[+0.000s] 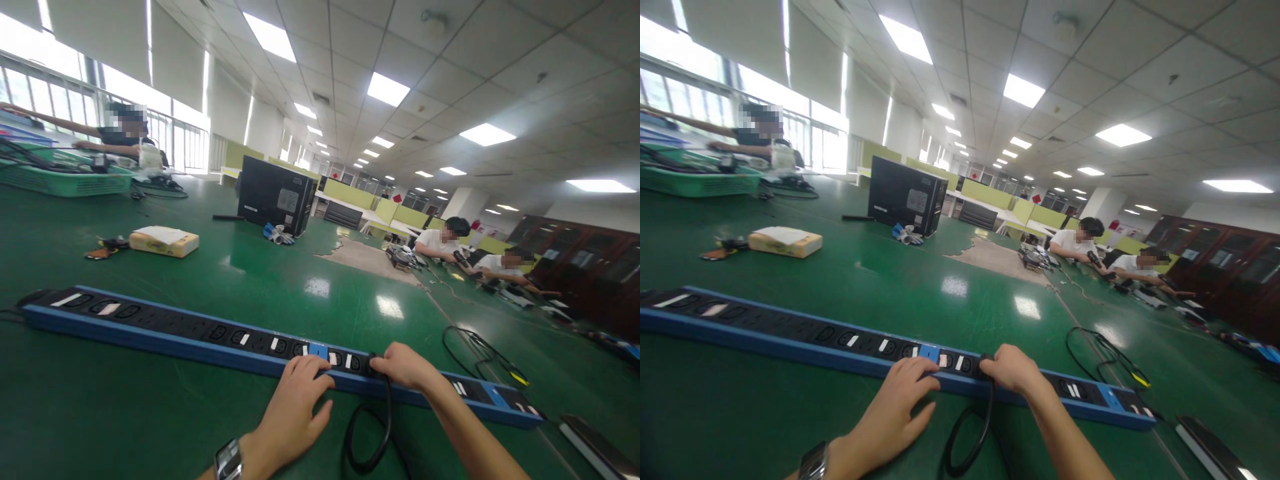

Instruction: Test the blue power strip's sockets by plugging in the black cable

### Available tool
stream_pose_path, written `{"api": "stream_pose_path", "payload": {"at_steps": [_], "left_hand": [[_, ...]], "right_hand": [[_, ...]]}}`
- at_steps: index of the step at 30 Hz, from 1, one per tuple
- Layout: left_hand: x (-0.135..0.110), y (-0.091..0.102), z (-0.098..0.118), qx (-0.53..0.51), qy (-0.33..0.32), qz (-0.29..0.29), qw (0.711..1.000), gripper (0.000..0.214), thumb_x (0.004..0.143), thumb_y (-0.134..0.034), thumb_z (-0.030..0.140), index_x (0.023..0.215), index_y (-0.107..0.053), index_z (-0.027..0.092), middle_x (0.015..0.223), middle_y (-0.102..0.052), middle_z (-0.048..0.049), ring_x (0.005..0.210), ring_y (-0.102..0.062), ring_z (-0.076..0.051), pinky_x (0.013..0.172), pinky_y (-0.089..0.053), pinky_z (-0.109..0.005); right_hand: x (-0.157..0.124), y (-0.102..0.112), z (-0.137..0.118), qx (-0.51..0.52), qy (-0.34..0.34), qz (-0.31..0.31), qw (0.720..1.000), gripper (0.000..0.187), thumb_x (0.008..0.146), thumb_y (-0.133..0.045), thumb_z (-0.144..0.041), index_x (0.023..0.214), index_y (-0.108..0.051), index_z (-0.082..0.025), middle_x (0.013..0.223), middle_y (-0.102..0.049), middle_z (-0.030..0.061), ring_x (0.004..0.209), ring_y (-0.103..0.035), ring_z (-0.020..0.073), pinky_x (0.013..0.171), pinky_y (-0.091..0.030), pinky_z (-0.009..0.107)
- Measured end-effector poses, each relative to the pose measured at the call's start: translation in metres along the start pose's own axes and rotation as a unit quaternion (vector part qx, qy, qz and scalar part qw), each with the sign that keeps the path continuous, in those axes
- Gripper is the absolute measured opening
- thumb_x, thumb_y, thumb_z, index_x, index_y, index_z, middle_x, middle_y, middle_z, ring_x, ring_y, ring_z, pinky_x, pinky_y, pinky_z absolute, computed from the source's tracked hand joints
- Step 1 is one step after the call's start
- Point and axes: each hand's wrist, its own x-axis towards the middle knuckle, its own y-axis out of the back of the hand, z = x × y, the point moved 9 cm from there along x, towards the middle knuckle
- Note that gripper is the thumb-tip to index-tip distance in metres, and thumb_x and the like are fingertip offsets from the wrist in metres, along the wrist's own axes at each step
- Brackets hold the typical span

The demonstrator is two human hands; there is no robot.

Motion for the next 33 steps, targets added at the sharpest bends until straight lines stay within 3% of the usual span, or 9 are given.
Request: {"api": "stream_pose_path", "payload": {"at_steps": [7, 11, 23, 33], "left_hand": [[0.0, 0.0, -0.001, 0.001, 0.014, -0.014, 1.0, 0.019, 0.074, -0.06, 0.014, 0.091, -0.062, 0.024, 0.113, -0.06, -0.0041, 0.113, -0.049, -0.023, 0.101, -0.033, -0.044], [0.0, -0.002, -0.002, 0.0, 0.015, -0.017, 1.0, 0.017, 0.075, -0.059, 0.015, 0.09, -0.062, 0.023, 0.114, -0.059, -0.0044, 0.113, -0.049, -0.024, 0.1, -0.033, -0.044], [0.0, -0.003, 0.003, 0.025, -0.007, -0.012, 1.0, 0.02, 0.076, -0.059, 0.017, 0.094, -0.063, 0.024, 0.113, -0.06, -0.0048, 0.113, -0.049, -0.024, 0.101, -0.033, -0.045], [-0.002, -0.009, -0.002, 0.05, -0.004, -0.028, 0.998, 0.041, 0.076, -0.058, 0.016, 0.115, -0.059, 0.026, 0.128, -0.055, -0.0064, 0.122, -0.046, -0.025, 0.106, -0.032, -0.047]], "right_hand": [[0.008, -0.002, 0.008, 0.02, -0.016, -0.108, 0.994, 0.043, 0.072, -0.057, -0.045, 0.038, -0.052, -0.019, 0.035, -0.047, 0.0004, 0.03, -0.04, 0.0113, 0.036, -0.029, 0.024], [0.011, -0.004, 0.011, 0.027, -0.015, -0.119, 0.992, 0.044, 0.072, -0.058, -0.044, 0.037, -0.05, -0.019, 0.035, -0.05, 0.0021, 0.03, -0.043, 0.0127, 0.035, -0.032, 0.025], [0.007, 0.0, 0.009, 0.035, 0.022, 0.008, 0.999, 0.034, 0.072, -0.06, -0.038, 0.046, -0.049, -0.019, 0.043, -0.041, -0.0053, 0.047, -0.038, 0.0094, 0.046, -0.02, 0.024], [-0.005, -0.014, 0.013, 0.037, -0.006, 0.076, 0.996, 0.032, 0.074, -0.061, -0.04, 0.053, -0.051, -0.019, 0.054, -0.051, -0.0013, 0.055, -0.044, 0.0125, 0.053, -0.023, 0.025]]}}
